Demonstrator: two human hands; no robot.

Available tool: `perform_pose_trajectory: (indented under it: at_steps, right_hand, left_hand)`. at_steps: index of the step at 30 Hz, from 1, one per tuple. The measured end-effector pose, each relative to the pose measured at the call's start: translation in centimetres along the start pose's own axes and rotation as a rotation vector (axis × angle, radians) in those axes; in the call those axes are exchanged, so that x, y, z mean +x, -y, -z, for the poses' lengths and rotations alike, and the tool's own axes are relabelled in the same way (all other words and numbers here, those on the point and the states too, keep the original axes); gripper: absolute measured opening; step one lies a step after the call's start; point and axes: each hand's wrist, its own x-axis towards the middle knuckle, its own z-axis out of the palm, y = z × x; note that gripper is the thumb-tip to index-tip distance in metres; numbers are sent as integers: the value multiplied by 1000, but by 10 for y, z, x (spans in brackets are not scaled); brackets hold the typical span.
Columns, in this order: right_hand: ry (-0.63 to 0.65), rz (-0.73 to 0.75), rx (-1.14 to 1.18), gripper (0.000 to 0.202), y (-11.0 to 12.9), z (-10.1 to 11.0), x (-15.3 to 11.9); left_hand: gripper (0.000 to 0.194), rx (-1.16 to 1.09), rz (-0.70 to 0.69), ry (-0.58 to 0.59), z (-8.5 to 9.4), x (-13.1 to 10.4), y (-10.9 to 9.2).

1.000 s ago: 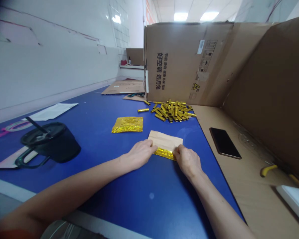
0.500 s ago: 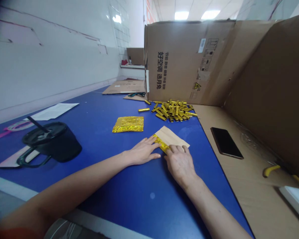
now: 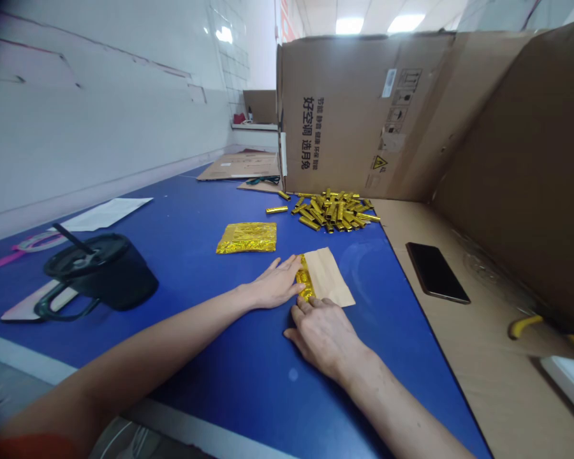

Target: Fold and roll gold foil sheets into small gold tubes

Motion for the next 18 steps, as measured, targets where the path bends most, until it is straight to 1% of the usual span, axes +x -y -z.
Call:
perform_pose_trajectory:
  at_steps: [4, 7, 10, 12, 15, 18]
  right_hand:
    - [38, 3, -20, 27, 9, 5, -2]
    - [24, 8, -19, 28, 10, 6, -4]
    - [0, 23, -14, 29, 8, 4, -4]
    - [-10, 29, -12, 30, 8, 3, -5]
    - [-8, 47, 10, 32, 9, 3, -5]
    - [-1, 85, 62, 34, 14, 4, -5]
  left_hand:
    - [57, 57, 0, 69, -1, 2, 2]
    - [61, 83, -8, 91, 0, 1, 2]
    - [75, 76, -20, 75, 1, -1, 1]
    - [79, 67, -28, 70, 1, -2, 0]
    - [76, 65, -34, 53, 3, -3, -1]
    - [70, 98, -38, -30, 3, -3, -4]
